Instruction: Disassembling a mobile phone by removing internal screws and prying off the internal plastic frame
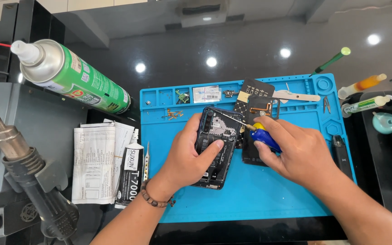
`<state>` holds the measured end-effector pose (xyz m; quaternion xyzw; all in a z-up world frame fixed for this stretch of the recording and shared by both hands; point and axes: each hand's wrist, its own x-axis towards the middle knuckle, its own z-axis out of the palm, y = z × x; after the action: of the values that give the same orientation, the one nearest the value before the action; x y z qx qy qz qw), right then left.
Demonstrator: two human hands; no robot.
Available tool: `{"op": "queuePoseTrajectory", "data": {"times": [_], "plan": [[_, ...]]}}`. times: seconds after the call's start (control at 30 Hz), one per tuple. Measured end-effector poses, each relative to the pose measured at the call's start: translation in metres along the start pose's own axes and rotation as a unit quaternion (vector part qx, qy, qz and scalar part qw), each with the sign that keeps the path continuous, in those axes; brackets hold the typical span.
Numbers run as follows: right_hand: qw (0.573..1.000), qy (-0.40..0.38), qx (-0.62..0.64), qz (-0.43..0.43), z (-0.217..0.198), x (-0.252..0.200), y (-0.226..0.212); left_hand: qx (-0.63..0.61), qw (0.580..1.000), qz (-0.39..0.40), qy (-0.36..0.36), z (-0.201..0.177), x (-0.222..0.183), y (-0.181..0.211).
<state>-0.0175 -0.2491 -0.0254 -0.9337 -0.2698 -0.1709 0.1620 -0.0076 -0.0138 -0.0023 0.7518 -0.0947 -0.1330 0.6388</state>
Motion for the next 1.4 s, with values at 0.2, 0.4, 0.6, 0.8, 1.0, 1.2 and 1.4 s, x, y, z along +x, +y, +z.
{"op": "queuePoseTrajectory", "data": {"times": [0.2, 0.4, 0.6, 0.8, 1.0, 1.2, 1.4], "plan": [[1.000, 0.005, -0.004, 0.010, 0.001, -0.003, 0.001, 0.022, 0.999, 0.006, 0.030, -0.003, 0.000, -0.002], [1.000, -0.004, 0.012, 0.027, 0.001, -0.002, -0.002, 0.014, 0.999, 0.007, 0.029, -0.003, 0.000, 0.000], [1.000, -0.006, 0.010, 0.021, 0.004, -0.003, -0.001, 0.019, 0.999, 0.009, 0.032, -0.002, 0.000, -0.001], [0.999, 0.004, 0.010, 0.032, 0.004, -0.003, -0.001, 0.015, 0.999, 0.026, 0.043, -0.005, 0.000, -0.002], [1.000, 0.008, 0.000, 0.028, 0.006, -0.007, 0.003, 0.006, 0.998, 0.026, 0.048, -0.006, 0.000, -0.001], [0.999, 0.017, 0.012, 0.035, 0.000, -0.004, 0.003, 0.015, 0.999, 0.029, 0.041, -0.003, 0.003, -0.001], [0.999, 0.010, 0.037, 0.028, -0.004, -0.002, 0.004, -0.002, 0.998, 0.013, 0.062, -0.002, 0.002, -0.001]]}}
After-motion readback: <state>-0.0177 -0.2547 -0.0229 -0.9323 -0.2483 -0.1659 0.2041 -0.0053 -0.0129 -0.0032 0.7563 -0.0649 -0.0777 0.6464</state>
